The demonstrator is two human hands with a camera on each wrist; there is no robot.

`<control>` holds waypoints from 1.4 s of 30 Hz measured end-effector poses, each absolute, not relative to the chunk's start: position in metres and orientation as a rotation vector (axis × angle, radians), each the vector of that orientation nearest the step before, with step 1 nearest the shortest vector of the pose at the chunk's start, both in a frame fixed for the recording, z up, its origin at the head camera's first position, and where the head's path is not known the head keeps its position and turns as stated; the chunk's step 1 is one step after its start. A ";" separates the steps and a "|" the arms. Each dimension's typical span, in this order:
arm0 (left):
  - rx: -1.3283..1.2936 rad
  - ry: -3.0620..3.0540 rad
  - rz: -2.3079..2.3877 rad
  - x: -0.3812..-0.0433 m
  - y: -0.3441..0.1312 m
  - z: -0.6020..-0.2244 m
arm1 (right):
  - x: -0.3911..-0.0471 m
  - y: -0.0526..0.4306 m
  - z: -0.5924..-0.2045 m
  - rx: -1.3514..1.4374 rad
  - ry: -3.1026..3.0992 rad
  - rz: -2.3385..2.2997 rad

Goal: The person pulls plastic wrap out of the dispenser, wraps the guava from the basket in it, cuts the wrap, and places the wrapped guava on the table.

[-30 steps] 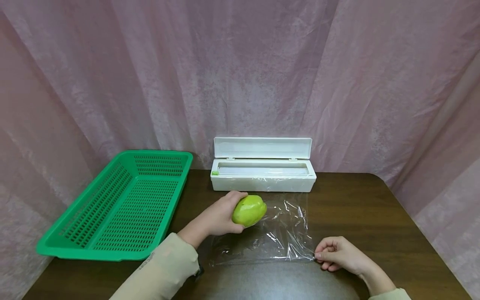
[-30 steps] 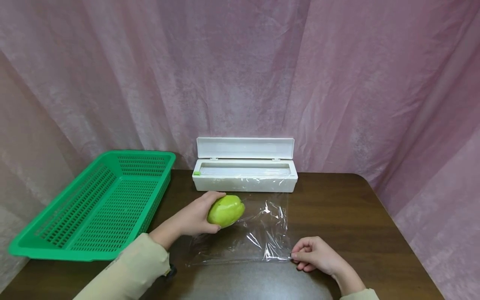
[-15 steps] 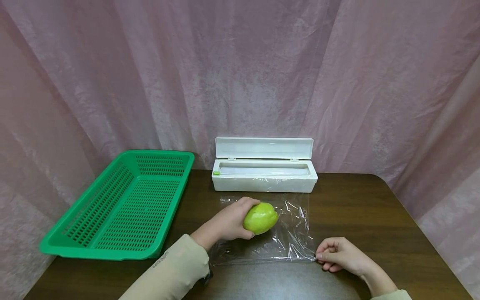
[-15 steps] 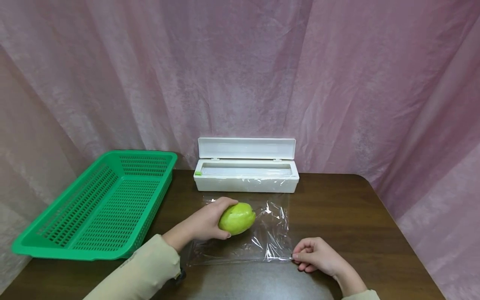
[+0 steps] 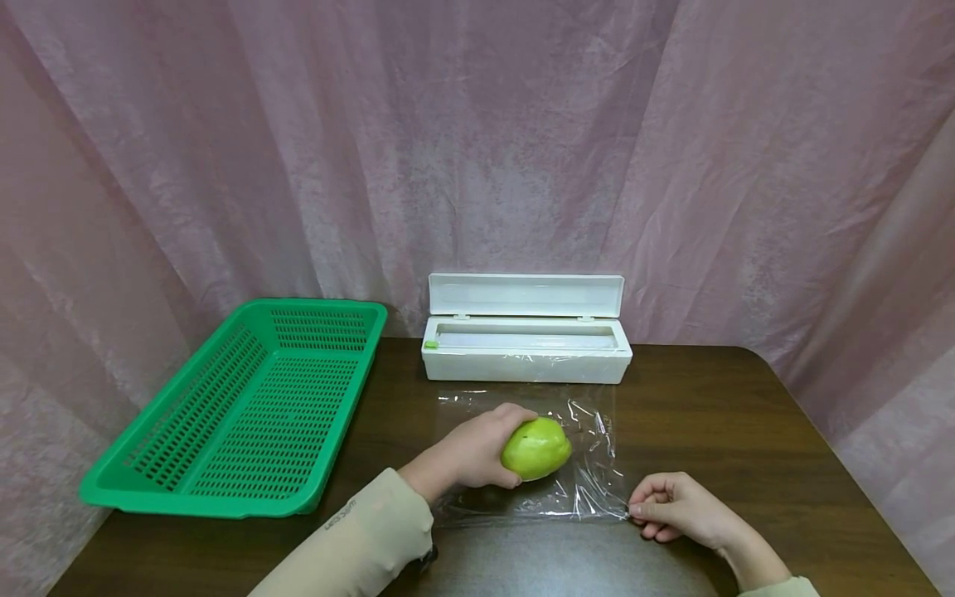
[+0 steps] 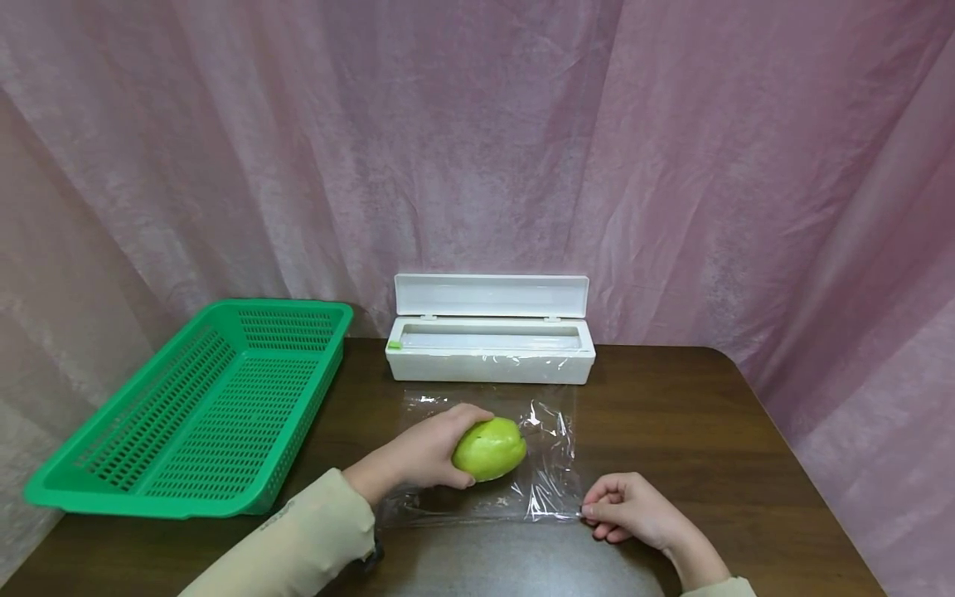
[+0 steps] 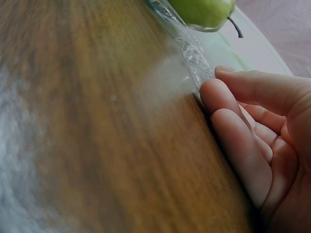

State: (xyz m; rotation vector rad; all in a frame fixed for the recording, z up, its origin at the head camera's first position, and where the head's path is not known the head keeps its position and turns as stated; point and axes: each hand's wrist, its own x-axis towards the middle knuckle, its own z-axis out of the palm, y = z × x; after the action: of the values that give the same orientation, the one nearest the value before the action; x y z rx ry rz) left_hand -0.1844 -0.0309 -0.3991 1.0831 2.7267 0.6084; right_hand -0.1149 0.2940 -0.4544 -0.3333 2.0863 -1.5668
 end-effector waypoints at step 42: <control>0.997 2.696 0.628 -0.182 -0.043 -0.392 | -0.114 0.294 -0.454 -0.286 2.087 -1.557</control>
State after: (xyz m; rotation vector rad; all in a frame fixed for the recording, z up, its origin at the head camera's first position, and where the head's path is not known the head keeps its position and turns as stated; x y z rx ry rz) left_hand -0.1825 -0.0428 -0.3919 0.9967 2.6963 0.6281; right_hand -0.1144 0.2938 -0.4535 -0.2859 2.0867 -1.5569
